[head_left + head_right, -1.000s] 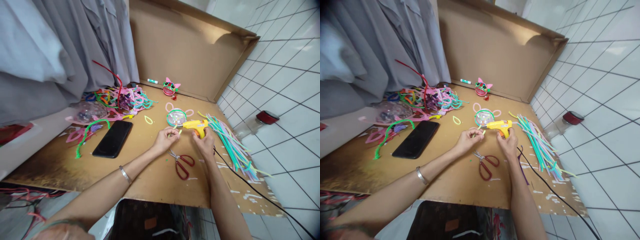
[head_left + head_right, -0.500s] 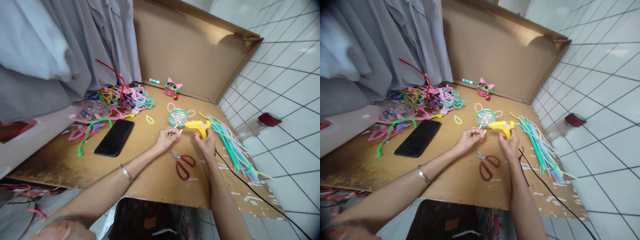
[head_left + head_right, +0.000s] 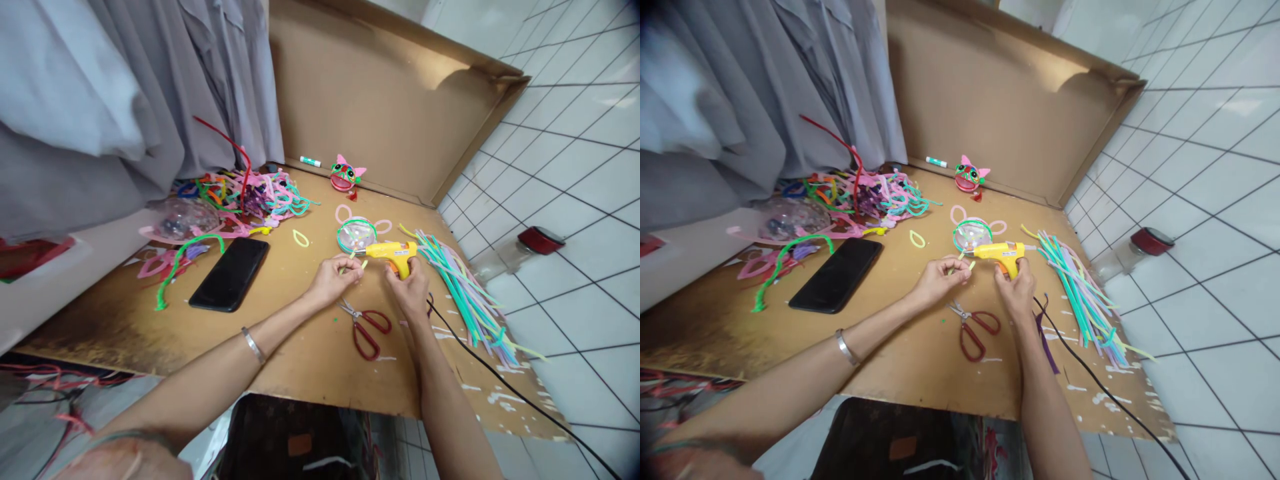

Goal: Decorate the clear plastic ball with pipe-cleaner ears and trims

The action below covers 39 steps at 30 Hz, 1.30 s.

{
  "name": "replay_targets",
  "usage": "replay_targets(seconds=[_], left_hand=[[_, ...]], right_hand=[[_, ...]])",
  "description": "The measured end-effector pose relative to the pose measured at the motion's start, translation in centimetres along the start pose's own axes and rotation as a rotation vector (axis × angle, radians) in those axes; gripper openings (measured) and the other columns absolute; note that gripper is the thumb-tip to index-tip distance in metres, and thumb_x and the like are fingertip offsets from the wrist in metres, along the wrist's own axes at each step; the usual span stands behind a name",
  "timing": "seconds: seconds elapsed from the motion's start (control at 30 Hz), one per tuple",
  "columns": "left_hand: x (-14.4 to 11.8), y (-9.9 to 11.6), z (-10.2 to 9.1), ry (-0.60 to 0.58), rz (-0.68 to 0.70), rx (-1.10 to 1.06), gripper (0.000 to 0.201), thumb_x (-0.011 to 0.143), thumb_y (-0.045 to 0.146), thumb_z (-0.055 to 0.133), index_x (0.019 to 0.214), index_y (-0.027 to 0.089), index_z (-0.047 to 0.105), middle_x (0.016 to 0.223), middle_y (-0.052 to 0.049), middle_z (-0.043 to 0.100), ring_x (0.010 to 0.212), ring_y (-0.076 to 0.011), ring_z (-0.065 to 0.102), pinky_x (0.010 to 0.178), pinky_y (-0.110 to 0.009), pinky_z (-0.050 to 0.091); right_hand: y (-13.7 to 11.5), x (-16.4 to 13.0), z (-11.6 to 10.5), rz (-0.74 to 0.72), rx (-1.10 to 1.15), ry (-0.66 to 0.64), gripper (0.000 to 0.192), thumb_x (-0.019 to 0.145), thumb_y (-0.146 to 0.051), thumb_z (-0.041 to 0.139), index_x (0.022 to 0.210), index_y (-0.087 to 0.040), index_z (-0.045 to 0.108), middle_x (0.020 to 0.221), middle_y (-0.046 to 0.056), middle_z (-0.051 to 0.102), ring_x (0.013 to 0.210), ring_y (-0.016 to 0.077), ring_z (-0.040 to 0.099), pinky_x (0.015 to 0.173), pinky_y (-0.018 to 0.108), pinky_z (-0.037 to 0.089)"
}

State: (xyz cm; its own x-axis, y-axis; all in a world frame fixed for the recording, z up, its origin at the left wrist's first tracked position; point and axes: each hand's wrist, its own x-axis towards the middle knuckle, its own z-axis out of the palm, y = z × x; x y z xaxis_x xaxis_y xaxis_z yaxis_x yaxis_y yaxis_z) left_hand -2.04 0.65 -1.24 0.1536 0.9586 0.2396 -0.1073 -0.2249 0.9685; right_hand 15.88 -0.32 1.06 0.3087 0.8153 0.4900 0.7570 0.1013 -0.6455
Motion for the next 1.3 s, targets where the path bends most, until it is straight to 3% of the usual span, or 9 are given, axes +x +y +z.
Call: replay_targets(seconds=[1.3], left_hand=[[-0.18, 0.53, 0.02, 0.022, -0.046, -0.001, 0.016, 0.067, 0.028, 0.068, 0.058, 0.016, 0.064, 0.079, -0.003, 0.067, 0.081, -0.0158, 0.061, 0.081, -0.029, 0.047]], right_hand=[[0.14, 0.06, -0.03, 0.007, -0.022, 0.005, 0.029, 0.063, -0.047, 0.056, 0.077, -0.023, 0.046, 0.059, -0.003, 0.049, 0.055, 0.0162, 0.045, 0.055, 0.028, 0.037]])
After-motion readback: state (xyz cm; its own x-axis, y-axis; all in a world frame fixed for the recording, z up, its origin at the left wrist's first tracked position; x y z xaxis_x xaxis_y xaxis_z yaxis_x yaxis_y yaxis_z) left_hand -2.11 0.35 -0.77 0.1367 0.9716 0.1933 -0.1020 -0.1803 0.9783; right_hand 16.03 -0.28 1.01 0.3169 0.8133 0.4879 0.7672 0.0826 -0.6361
